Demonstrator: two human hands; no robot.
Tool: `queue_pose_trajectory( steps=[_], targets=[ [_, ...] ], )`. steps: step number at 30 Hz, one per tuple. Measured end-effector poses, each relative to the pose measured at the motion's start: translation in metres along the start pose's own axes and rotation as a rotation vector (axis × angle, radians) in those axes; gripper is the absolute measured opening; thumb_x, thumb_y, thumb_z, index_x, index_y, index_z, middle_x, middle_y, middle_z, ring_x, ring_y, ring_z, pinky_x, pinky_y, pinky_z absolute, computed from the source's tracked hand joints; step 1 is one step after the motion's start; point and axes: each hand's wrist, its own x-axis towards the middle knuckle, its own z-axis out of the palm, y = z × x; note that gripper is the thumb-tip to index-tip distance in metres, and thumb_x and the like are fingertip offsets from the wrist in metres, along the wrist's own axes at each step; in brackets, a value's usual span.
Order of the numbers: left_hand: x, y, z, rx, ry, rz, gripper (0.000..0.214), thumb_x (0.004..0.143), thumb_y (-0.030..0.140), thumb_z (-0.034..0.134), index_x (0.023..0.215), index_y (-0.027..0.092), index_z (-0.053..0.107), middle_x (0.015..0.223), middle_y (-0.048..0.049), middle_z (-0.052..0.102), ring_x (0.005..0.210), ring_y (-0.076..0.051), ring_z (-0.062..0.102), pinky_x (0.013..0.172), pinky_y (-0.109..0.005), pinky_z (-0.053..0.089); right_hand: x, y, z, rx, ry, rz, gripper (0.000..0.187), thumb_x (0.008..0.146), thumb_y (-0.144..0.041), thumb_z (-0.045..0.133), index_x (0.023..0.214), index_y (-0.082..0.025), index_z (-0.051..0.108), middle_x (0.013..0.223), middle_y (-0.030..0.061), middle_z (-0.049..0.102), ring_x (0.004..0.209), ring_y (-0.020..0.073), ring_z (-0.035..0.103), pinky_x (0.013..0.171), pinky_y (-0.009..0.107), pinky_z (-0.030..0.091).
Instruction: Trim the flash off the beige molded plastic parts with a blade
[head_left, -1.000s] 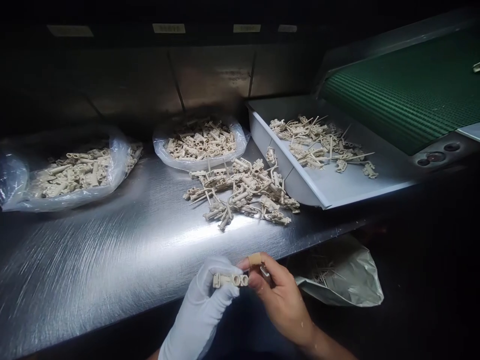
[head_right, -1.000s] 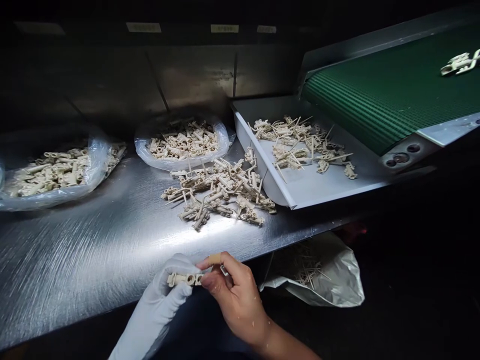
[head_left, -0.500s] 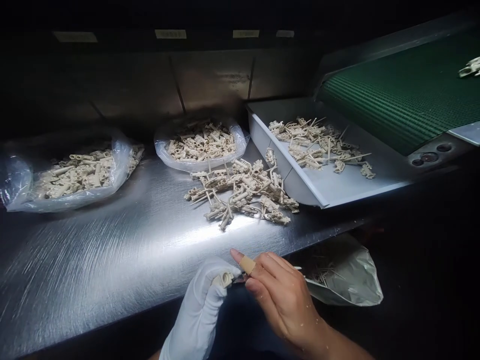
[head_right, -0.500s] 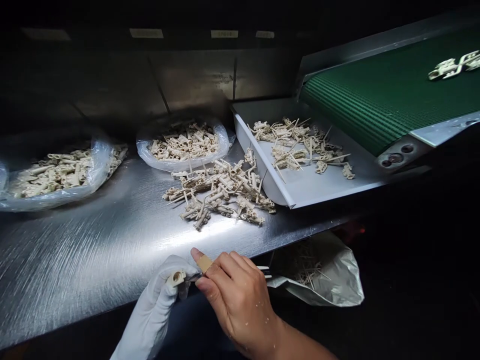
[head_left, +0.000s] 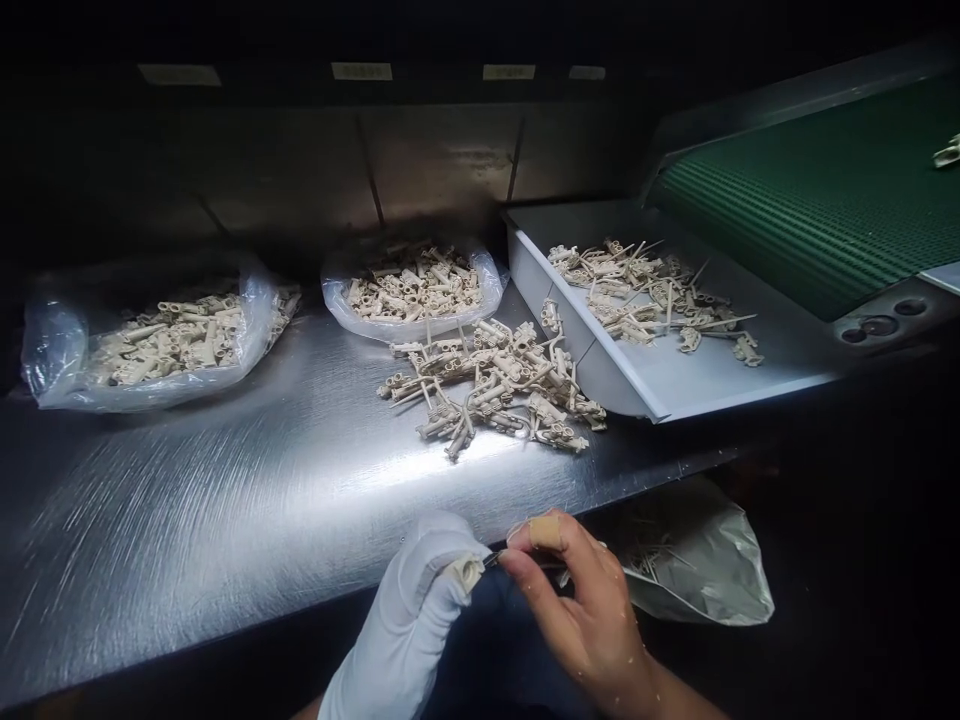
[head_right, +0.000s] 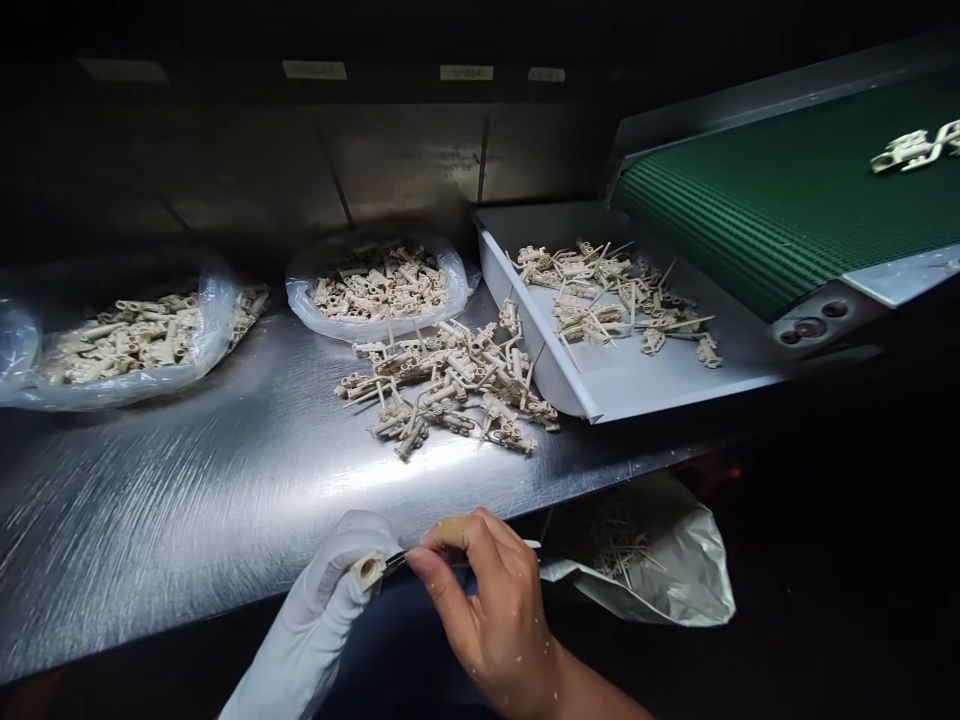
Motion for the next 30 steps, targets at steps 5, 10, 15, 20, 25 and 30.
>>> queue_pose_trajectory(
  steps=[5,10,15,20,25,30],
  targets=[
    [0.003,0.002,-0.007,0.076,-0.04,0.043,0.022,0.106,0.033,0.051,0.097,0.029,0.071,0.095,-0.0002,0.061,0.09,-0.019,0.06,0.089,-0.027,0.049,-0.001,0.002,0.0,-0.056,0.009,-0.091,0.01,0.1,-0.012,0.062,0.1,-0.022,0.062,0.08,0.0005,0.072,0.07,0.0169,0.067,0.066,0.029,0.054],
    [0.005,-0.003,-0.016,0.113,-0.161,0.036,0.024,0.108,0.028,0.047,0.097,0.029,0.068,0.097,0.0009,0.057,0.092,-0.017,0.055,0.091,-0.026,0.046,0.003,-0.001,-0.004,0.006,-0.035,-0.133,0.015,0.096,-0.007,0.066,0.099,-0.022,0.064,0.08,0.002,0.074,0.069,0.0172,0.069,0.064,0.029,0.054],
    [0.006,-0.01,-0.018,0.043,-0.221,0.019,0.022,0.108,0.03,0.048,0.096,0.028,0.066,0.098,0.0011,0.055,0.094,-0.017,0.052,0.093,-0.026,0.044,0.006,0.0,-0.009,0.089,-0.119,-0.085,0.015,0.096,-0.008,0.067,0.092,-0.022,0.063,0.076,0.001,0.072,0.066,0.0163,0.066,0.062,0.028,0.053],
    [0.007,-0.009,-0.018,0.027,-0.259,-0.049,0.025,0.108,0.037,0.048,0.091,0.026,0.063,0.094,0.0014,0.051,0.089,-0.017,0.052,0.089,-0.026,0.046,0.007,0.004,-0.01,0.264,-0.24,0.124,0.012,0.1,-0.019,0.064,0.088,-0.022,0.063,0.076,-0.0006,0.069,0.067,0.0146,0.066,0.061,0.023,0.051],
    [0.011,-0.002,-0.015,0.046,-0.19,-0.095,0.023,0.107,0.036,0.049,0.093,0.027,0.066,0.099,0.0004,0.059,0.096,-0.018,0.057,0.094,-0.028,0.046,0.004,0.014,-0.001,0.327,-0.232,0.277,0.013,0.105,-0.028,0.056,0.096,-0.024,0.064,0.084,-0.0014,0.07,0.075,0.0139,0.068,0.069,0.022,0.052],
    [0.015,0.002,-0.006,-0.01,0.046,-0.223,0.007,0.095,0.032,0.069,0.095,0.025,0.068,0.093,0.0007,0.07,0.093,-0.019,0.065,0.089,-0.029,0.05,0.001,0.024,0.002,0.065,-0.071,0.129,0.015,0.106,-0.019,0.053,0.112,-0.026,0.064,0.096,0.0001,0.072,0.088,0.0158,0.07,0.079,0.025,0.052]
  ],
)
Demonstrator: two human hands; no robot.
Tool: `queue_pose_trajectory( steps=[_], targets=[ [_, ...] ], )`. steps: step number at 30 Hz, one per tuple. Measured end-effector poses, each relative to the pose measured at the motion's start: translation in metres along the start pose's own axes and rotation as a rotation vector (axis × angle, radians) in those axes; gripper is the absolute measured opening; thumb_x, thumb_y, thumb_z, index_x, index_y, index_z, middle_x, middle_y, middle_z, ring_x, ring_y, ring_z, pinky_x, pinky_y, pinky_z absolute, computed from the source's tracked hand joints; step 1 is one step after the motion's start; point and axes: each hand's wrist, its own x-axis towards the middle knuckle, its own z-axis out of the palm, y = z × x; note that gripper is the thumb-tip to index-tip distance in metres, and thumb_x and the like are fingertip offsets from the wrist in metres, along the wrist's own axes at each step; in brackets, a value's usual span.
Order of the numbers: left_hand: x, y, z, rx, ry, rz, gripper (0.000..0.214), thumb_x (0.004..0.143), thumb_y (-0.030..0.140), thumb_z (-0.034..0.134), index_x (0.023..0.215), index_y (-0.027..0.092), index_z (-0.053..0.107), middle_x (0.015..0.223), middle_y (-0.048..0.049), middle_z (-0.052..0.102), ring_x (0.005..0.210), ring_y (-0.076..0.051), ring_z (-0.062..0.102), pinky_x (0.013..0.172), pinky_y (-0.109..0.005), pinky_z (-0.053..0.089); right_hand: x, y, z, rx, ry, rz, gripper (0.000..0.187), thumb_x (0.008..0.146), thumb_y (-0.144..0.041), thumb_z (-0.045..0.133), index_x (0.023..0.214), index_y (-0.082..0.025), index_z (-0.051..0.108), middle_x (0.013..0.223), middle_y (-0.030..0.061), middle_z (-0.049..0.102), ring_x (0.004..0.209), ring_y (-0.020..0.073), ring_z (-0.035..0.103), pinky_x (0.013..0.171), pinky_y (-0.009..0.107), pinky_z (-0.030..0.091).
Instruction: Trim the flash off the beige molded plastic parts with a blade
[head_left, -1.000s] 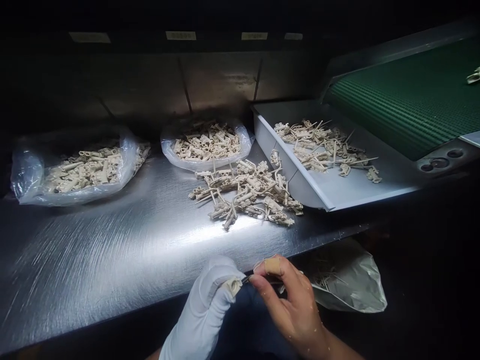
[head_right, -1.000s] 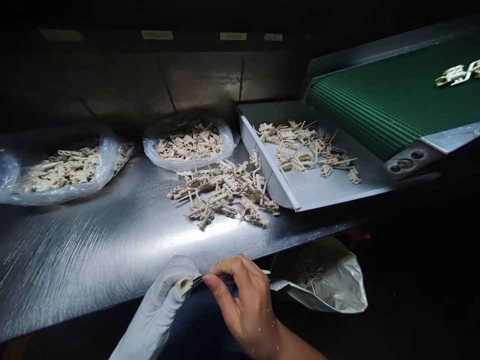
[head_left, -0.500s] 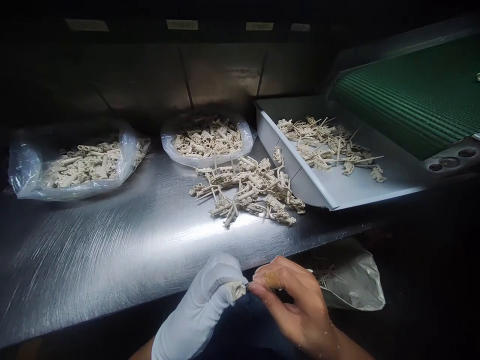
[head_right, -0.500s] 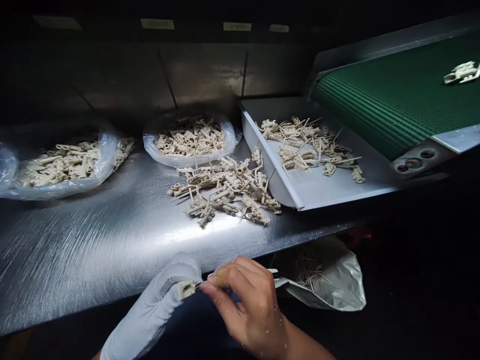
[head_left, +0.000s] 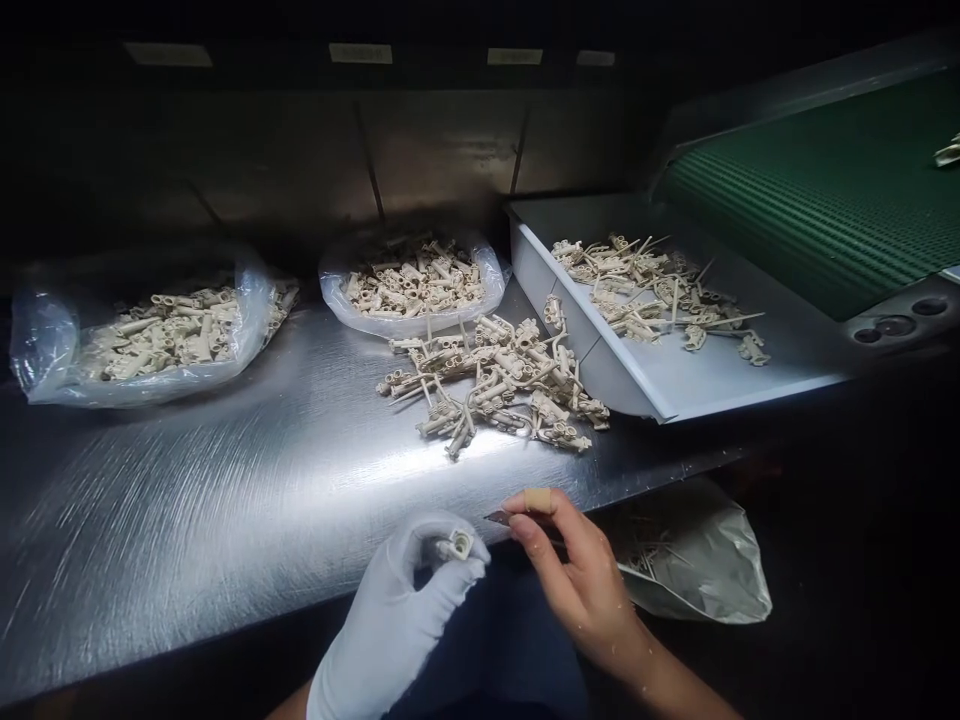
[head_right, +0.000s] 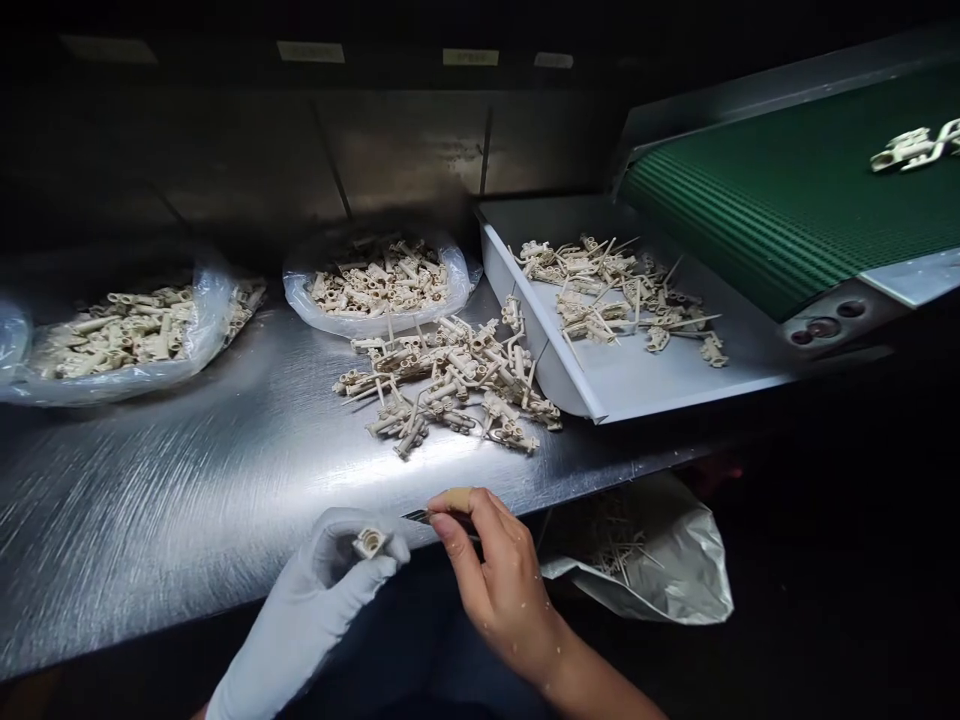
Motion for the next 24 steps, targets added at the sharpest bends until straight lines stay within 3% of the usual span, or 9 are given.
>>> queue_pose_trajectory(
  steps=[2,5,12,16,21,24],
  targets=[
    [0.0,0.0,0.003,-0.07,0.014,-0.111,0.013,0.092,0.032,0.07,0.086,0.023,0.063,0.076,0.0031,0.068,0.075,-0.016,0.064,0.076,-0.028,0.051,0.001,-0.001,-0.003,-0.075,-0.008,-0.067,0.015,0.106,-0.017,0.052,0.111,-0.024,0.063,0.094,0.0003,0.071,0.085,0.0162,0.069,0.076,0.026,0.051],
    [0.001,0.001,0.004,-0.151,-0.012,-0.141,0.02,0.089,0.035,0.073,0.083,0.022,0.058,0.065,0.0047,0.066,0.064,-0.015,0.063,0.07,-0.028,0.05,0.005,-0.008,-0.01,-0.193,-0.039,-0.173,0.015,0.106,-0.013,0.052,0.111,-0.022,0.063,0.092,0.001,0.072,0.078,0.0167,0.066,0.072,0.029,0.048],
    [0.0,0.003,0.003,-0.105,-0.025,-0.129,0.024,0.088,0.038,0.072,0.081,0.022,0.056,0.062,0.0038,0.067,0.06,-0.015,0.06,0.066,-0.029,0.047,0.018,-0.027,-0.022,-0.365,-0.084,-0.301,0.014,0.105,-0.008,0.053,0.11,-0.015,0.065,0.087,0.0037,0.072,0.073,0.0178,0.062,0.068,0.032,0.043],
    [-0.002,-0.003,0.002,0.003,0.028,-0.105,0.024,0.089,0.04,0.071,0.081,0.021,0.058,0.062,0.004,0.065,0.061,-0.015,0.06,0.065,-0.029,0.046,0.026,-0.043,-0.027,-0.492,-0.067,-0.431,0.013,0.102,-0.006,0.058,0.107,-0.013,0.067,0.09,0.0046,0.076,0.074,0.0185,0.064,0.07,0.033,0.04],
    [-0.004,-0.016,0.0,0.132,0.091,-0.031,0.025,0.092,0.042,0.071,0.08,0.021,0.063,0.07,0.0026,0.068,0.067,-0.016,0.062,0.067,-0.028,0.047,0.032,-0.064,-0.032,-0.691,-0.098,-0.578,0.033,0.107,-0.007,0.04,0.102,-0.012,0.072,0.091,0.0074,0.079,0.077,0.0193,0.068,0.075,0.036,0.042],
    [-0.005,-0.015,0.0,0.136,0.101,-0.029,0.023,0.09,0.04,0.072,0.08,0.021,0.065,0.072,0.0025,0.068,0.067,-0.017,0.062,0.067,-0.029,0.048,0.034,-0.07,-0.032,-0.784,-0.097,-0.634,0.038,0.107,-0.008,0.038,0.099,-0.011,0.075,0.09,0.0079,0.079,0.077,0.0198,0.069,0.076,0.037,0.043]
  ],
)
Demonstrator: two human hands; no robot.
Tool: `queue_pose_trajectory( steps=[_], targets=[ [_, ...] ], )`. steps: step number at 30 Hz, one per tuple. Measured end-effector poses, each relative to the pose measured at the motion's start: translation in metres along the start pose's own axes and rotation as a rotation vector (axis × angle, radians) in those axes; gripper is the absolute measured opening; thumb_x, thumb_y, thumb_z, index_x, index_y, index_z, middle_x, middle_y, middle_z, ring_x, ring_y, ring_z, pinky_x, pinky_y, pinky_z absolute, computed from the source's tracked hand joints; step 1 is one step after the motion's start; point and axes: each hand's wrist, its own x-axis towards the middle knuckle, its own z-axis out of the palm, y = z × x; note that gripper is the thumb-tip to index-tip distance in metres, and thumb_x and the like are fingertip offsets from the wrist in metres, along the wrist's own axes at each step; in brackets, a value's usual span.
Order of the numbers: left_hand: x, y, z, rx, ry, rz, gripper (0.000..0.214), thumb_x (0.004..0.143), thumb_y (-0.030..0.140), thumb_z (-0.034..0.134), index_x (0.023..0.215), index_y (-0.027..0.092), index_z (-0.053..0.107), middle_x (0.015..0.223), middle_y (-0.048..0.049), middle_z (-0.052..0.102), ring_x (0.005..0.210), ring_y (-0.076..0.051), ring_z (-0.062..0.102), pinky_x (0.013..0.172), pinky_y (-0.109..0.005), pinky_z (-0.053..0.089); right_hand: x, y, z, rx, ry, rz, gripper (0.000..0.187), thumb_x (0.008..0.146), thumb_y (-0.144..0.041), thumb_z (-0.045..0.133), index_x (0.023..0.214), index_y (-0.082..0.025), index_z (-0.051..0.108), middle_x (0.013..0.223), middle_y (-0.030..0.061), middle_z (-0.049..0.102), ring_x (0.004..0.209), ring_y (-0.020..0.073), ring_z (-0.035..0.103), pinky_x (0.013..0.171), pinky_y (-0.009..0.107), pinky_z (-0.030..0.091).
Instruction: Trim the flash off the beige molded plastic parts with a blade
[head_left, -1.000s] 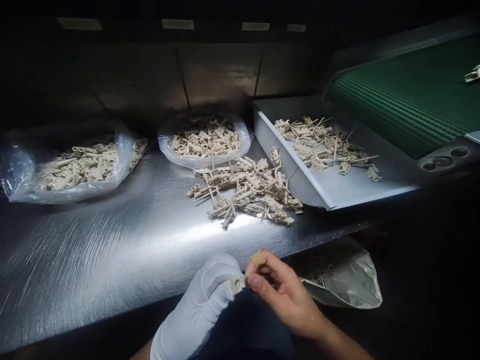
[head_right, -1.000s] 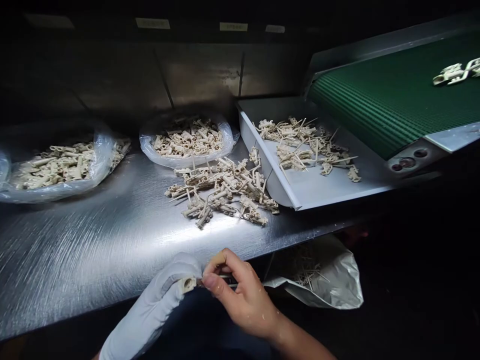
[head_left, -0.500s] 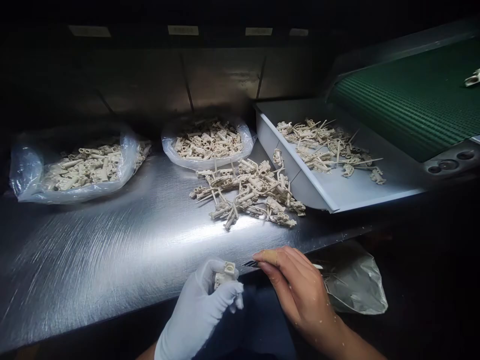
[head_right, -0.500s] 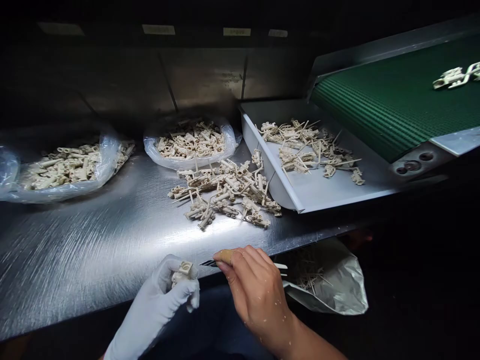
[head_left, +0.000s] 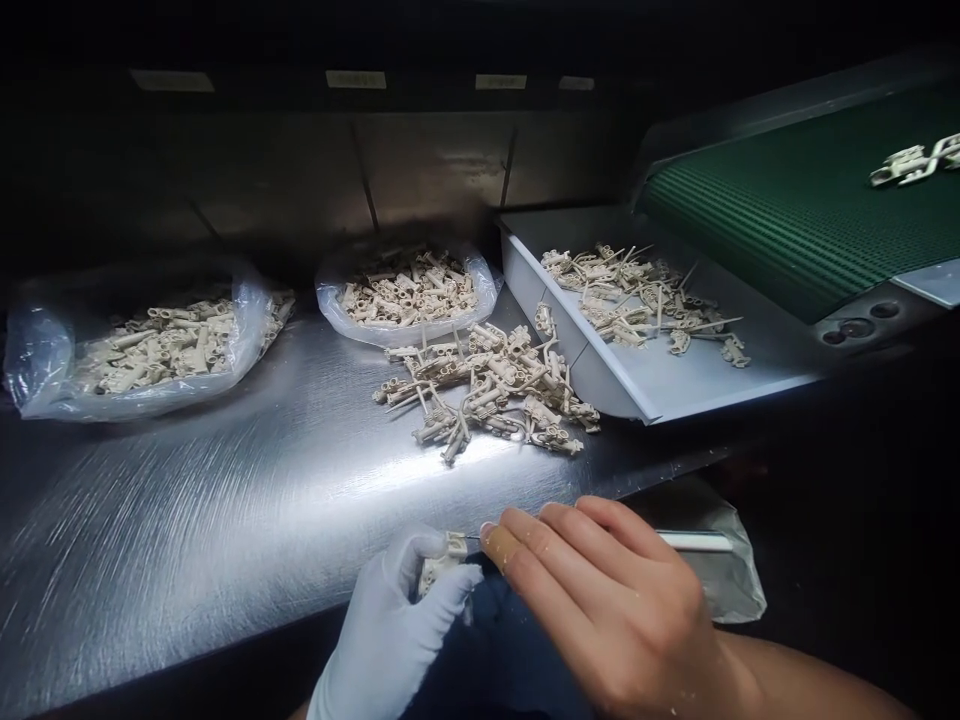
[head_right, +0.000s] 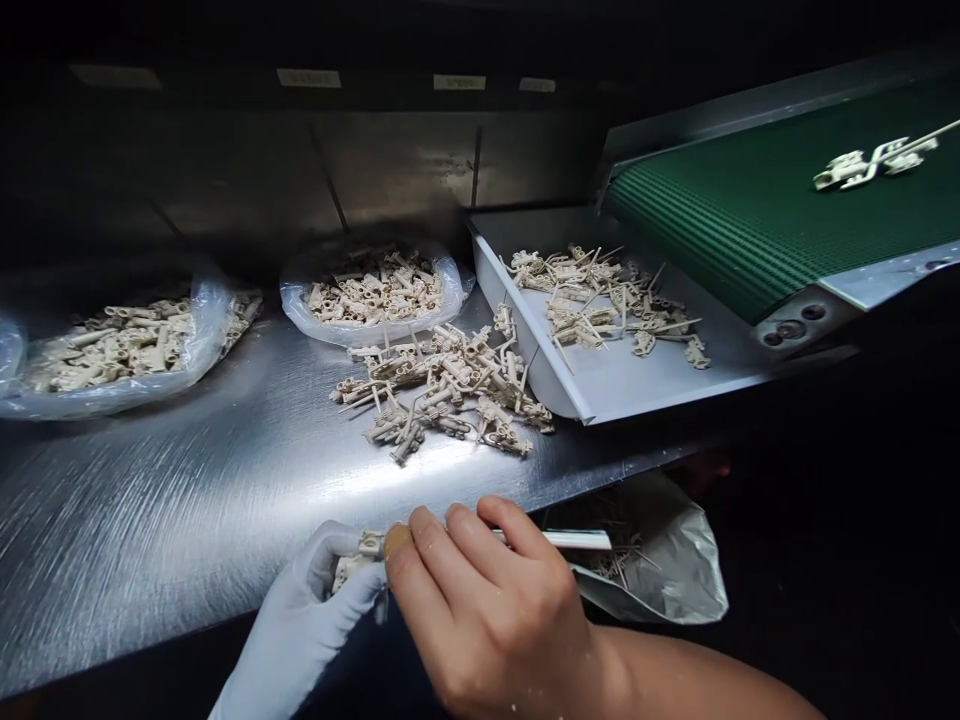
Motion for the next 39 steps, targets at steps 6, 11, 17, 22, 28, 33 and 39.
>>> queue_pose_trajectory(
  steps=[6,11,17,22,28,33,39],
  targets=[
    [-0.002,0.01,0.002,-0.051,0.011,-0.02,0.024,0.086,0.04,0.074,0.076,0.02,0.065,0.067,0.002,0.068,0.064,-0.017,0.061,0.064,-0.028,0.049,-0.002,-0.002,0.001,-0.06,0.035,-0.039,0.036,0.107,-0.009,0.042,0.097,-0.013,0.076,0.09,0.0064,0.08,0.079,0.0192,0.069,0.076,0.036,0.046],
    [-0.002,0.012,0.003,-0.039,0.037,-0.011,0.023,0.086,0.038,0.075,0.074,0.02,0.066,0.068,0.0014,0.068,0.064,-0.017,0.06,0.064,-0.028,0.05,-0.011,-0.007,0.011,-0.063,0.093,-0.011,0.034,0.105,-0.011,0.041,0.101,-0.016,0.075,0.093,0.0069,0.08,0.081,0.0213,0.069,0.08,0.039,0.046],
    [-0.002,0.012,0.0,0.014,0.033,0.12,0.018,0.09,0.038,0.073,0.082,0.021,0.074,0.077,-0.0015,0.073,0.073,-0.02,0.064,0.071,-0.029,0.052,-0.005,-0.001,0.007,-0.052,0.066,-0.056,0.035,0.105,-0.01,0.042,0.098,-0.016,0.075,0.09,0.0059,0.079,0.078,0.0198,0.067,0.076,0.038,0.045],
    [0.001,0.02,-0.004,-0.178,-0.117,-0.046,0.03,0.082,0.046,0.079,0.07,0.022,0.066,0.062,0.0024,0.061,0.059,-0.016,0.054,0.061,-0.028,0.049,0.008,0.017,-0.009,0.132,-0.085,-0.056,0.042,0.109,-0.008,0.035,0.093,-0.016,0.072,0.085,0.003,0.078,0.07,0.0155,0.064,0.074,0.038,0.039],
    [0.004,0.019,-0.006,-0.236,-0.19,-0.119,0.035,0.081,0.052,0.077,0.072,0.021,0.063,0.063,0.0023,0.057,0.06,-0.016,0.052,0.061,-0.029,0.048,0.008,0.023,-0.016,0.081,-0.08,-0.099,0.039,0.109,-0.009,0.037,0.094,-0.016,0.072,0.086,0.0029,0.078,0.075,0.0159,0.067,0.076,0.037,0.038],
    [0.004,0.014,-0.006,-0.295,-0.232,-0.142,0.033,0.083,0.048,0.075,0.072,0.022,0.057,0.065,0.0041,0.052,0.061,-0.015,0.046,0.061,-0.028,0.043,0.001,0.02,-0.006,-0.013,-0.002,-0.199,0.026,0.105,-0.012,0.052,0.092,-0.019,0.074,0.091,0.0025,0.077,0.081,0.018,0.068,0.074,0.035,0.043],
    [0.003,0.014,-0.007,-0.175,-0.213,-0.089,0.027,0.09,0.034,0.071,0.072,0.021,0.056,0.07,0.0046,0.049,0.066,-0.014,0.042,0.064,-0.025,0.04,0.01,0.028,-0.017,0.07,-0.114,-0.242,0.028,0.106,-0.011,0.05,0.09,-0.019,0.072,0.089,0.0021,0.076,0.072,0.0158,0.067,0.074,0.035,0.046]
  ],
)
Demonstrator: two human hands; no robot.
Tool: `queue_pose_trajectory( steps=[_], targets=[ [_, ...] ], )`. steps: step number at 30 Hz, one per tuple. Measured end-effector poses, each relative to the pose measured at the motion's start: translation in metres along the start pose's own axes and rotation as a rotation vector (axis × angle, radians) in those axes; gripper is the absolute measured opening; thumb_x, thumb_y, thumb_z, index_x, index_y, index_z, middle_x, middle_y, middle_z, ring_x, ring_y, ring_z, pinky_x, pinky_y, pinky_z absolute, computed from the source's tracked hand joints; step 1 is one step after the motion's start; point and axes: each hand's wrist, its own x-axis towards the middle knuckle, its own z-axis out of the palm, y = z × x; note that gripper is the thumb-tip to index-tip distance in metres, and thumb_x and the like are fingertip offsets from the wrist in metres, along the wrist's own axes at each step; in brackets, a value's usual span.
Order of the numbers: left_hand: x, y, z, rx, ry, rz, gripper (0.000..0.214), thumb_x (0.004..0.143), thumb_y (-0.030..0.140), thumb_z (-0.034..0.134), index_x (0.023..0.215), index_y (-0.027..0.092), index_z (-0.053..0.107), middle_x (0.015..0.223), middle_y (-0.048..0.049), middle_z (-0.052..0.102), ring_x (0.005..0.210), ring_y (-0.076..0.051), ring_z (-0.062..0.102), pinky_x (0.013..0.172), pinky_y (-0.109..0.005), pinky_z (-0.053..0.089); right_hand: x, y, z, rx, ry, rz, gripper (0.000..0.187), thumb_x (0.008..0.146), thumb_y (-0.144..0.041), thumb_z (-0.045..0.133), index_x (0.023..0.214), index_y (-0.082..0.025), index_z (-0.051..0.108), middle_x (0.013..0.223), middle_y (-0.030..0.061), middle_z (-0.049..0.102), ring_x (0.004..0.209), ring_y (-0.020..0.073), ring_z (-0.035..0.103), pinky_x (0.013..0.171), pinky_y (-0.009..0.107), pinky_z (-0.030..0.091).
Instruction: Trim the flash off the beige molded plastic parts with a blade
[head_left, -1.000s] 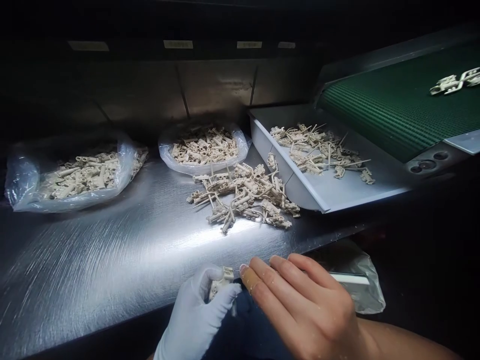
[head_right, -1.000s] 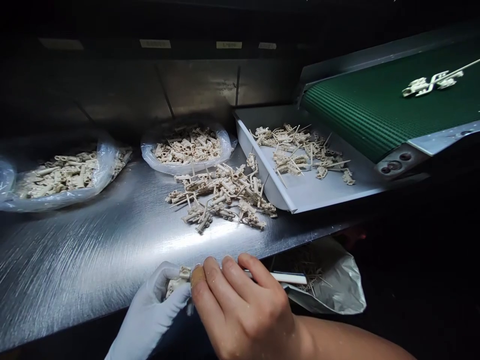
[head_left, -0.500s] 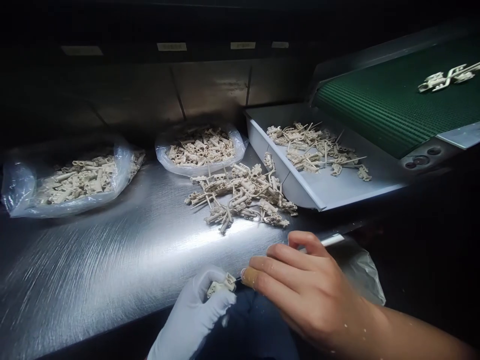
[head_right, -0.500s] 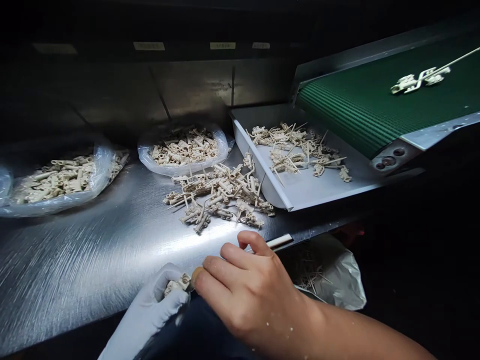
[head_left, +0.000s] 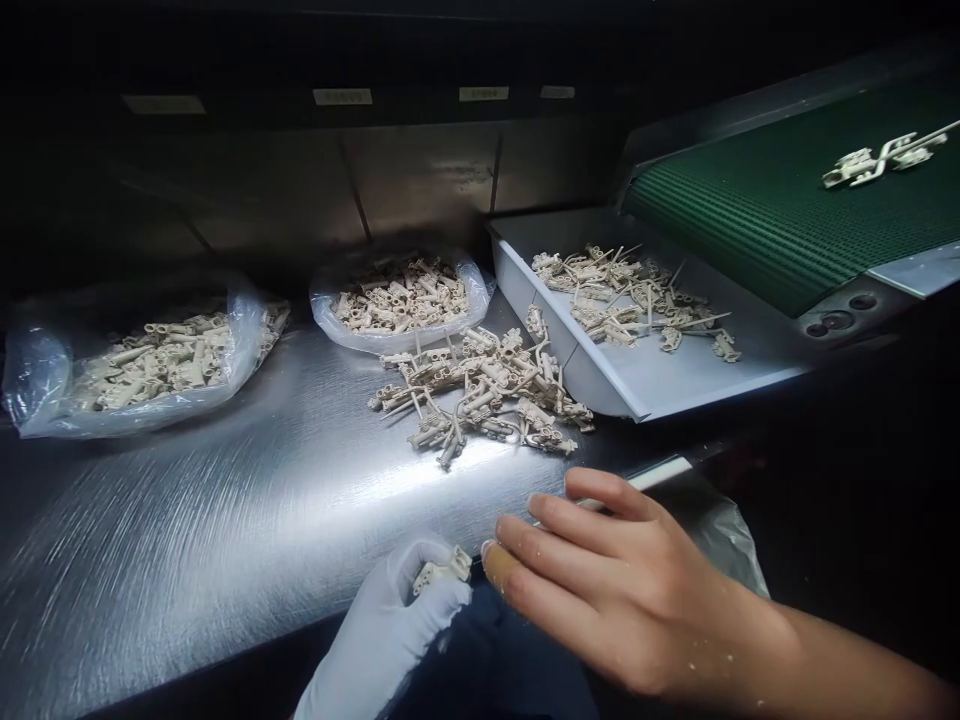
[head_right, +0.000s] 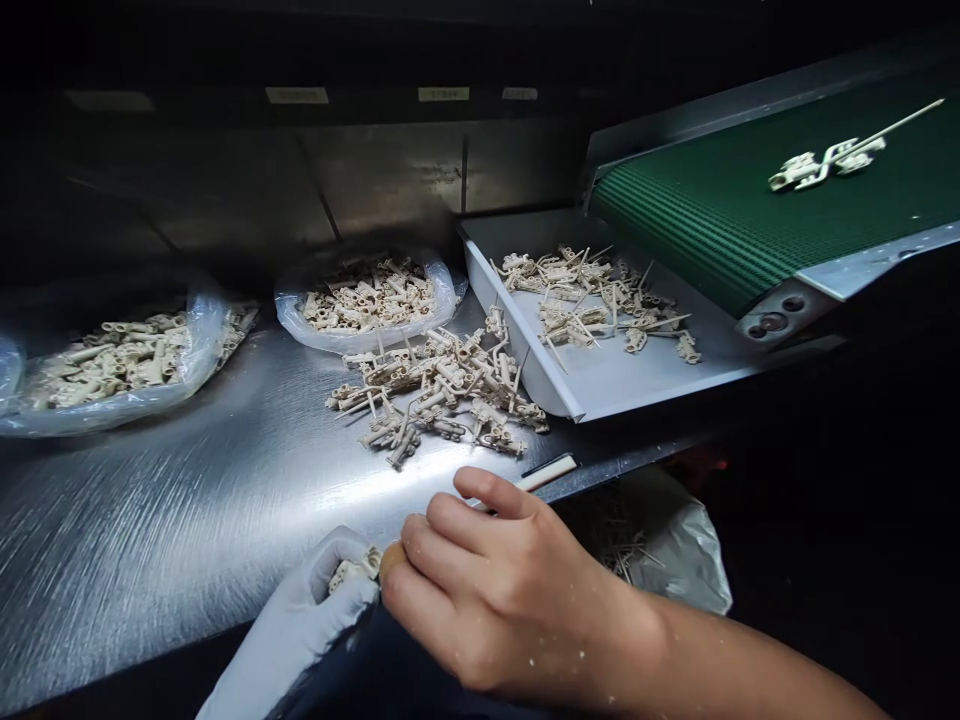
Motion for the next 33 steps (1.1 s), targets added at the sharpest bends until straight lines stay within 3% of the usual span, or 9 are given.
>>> queue_pose_trajectory(
  steps=[10,16,23,26,29,33],
  targets=[
    [-0.002,0.002,-0.001,0.049,-0.006,0.0,0.025,0.092,0.034,0.067,0.073,0.021,0.056,0.07,0.0053,0.048,0.067,-0.014,0.04,0.064,-0.025,0.038,0.003,0.001,0.002,-0.069,-0.007,-0.064,0.023,0.104,-0.012,0.052,0.096,-0.018,0.073,0.089,0.0029,0.076,0.079,0.0167,0.068,0.075,0.033,0.049],
    [0.0,-0.001,-0.002,0.084,0.02,0.029,0.021,0.09,0.027,0.066,0.072,0.021,0.058,0.072,0.0038,0.052,0.07,-0.016,0.046,0.069,-0.027,0.042,0.004,0.004,-0.001,-0.001,-0.004,0.019,0.031,0.106,-0.011,0.048,0.088,-0.022,0.07,0.083,0.001,0.075,0.074,0.0158,0.068,0.077,0.035,0.05],
    [0.002,0.003,-0.004,0.093,0.077,0.042,0.028,0.085,0.045,0.073,0.073,0.022,0.064,0.071,0.0,0.06,0.07,-0.02,0.053,0.067,-0.03,0.048,0.002,0.006,0.013,0.09,0.013,0.068,0.026,0.105,-0.009,0.048,0.094,-0.019,0.069,0.079,0.0022,0.073,0.065,0.0159,0.061,0.069,0.034,0.045],
    [0.002,0.005,-0.004,0.094,0.104,0.059,0.029,0.087,0.048,0.071,0.078,0.021,0.064,0.074,0.0002,0.061,0.071,-0.019,0.054,0.069,-0.031,0.048,0.001,0.003,0.022,0.322,-0.017,0.291,0.013,0.105,-0.027,0.061,0.109,-0.016,0.067,0.086,0.0044,0.072,0.073,0.0171,0.064,0.066,0.03,0.047],
    [0.003,0.006,-0.001,0.066,0.088,0.102,0.027,0.09,0.048,0.07,0.087,0.022,0.065,0.087,-0.0025,0.069,0.081,-0.022,0.061,0.078,-0.034,0.05,0.003,-0.007,0.037,0.702,-0.133,0.559,0.039,0.089,-0.04,0.083,0.117,-0.019,0.065,0.093,0.0024,0.07,0.078,0.0168,0.067,0.067,0.025,0.053],
    [0.009,0.005,-0.002,0.09,0.075,0.118,0.03,0.091,0.051,0.068,0.095,0.021,0.065,0.098,-0.0064,0.073,0.096,-0.028,0.066,0.087,-0.037,0.05,0.024,-0.004,0.056,1.124,-0.165,0.758,0.013,0.085,-0.025,0.081,0.092,-0.019,0.071,0.072,-0.0045,0.065,0.062,0.012,0.061,0.056,0.02,0.05]
  ],
)
